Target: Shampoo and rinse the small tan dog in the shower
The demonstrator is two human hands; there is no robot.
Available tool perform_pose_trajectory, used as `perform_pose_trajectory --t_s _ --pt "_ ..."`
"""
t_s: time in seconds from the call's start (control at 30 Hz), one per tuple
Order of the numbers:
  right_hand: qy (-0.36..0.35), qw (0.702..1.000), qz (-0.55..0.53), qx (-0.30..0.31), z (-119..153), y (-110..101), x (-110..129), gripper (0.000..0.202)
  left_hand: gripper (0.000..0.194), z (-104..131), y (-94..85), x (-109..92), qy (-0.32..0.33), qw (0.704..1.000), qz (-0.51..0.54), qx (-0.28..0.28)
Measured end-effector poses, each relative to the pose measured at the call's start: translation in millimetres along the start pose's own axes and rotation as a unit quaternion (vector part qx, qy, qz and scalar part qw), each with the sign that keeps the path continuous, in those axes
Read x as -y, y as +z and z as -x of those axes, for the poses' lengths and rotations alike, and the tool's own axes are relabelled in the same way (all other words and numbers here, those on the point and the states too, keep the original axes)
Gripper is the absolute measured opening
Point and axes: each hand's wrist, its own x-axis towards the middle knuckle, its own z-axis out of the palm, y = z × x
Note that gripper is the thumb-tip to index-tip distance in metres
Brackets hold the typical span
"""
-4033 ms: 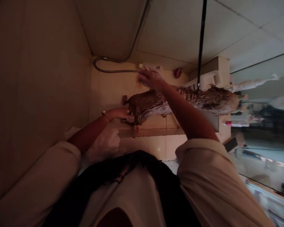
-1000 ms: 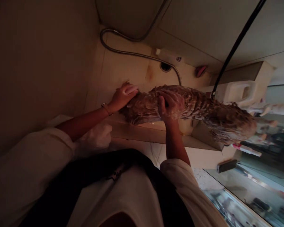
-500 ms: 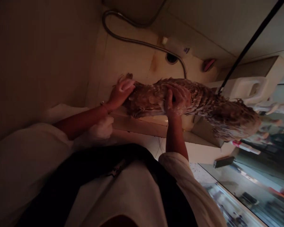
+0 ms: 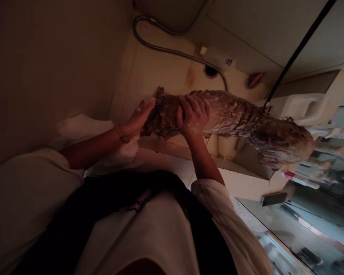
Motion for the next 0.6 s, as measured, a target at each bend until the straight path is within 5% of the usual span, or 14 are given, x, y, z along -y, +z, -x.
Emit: perform_pose_trajectory --t_s 0.13,0.27,0.4,0.6 --pt "-0.002 0.999 -0.007 -0.046 -3 9 16 0.053 0.044 24 0.4 -25 0.009 1.0 0.028 0.009" --pt "-0.018 0.996 -0.003 -0.083 -5 14 2 0.053 0.038 32 -1.6 -38 0.126 0.99 0.039 0.054" --pt "-0.004 1.0 -0.025 -0.016 -8 8 -12 0.048 0.04 10 2.0 -39 0.221 0.975 0.008 -0.036" --pt "0.118 0.991 -0.032 -0.059 -16 -4 -40 0.042 0.036 -43 14.7 -4 0.141 0.983 -0.11 -0.037"
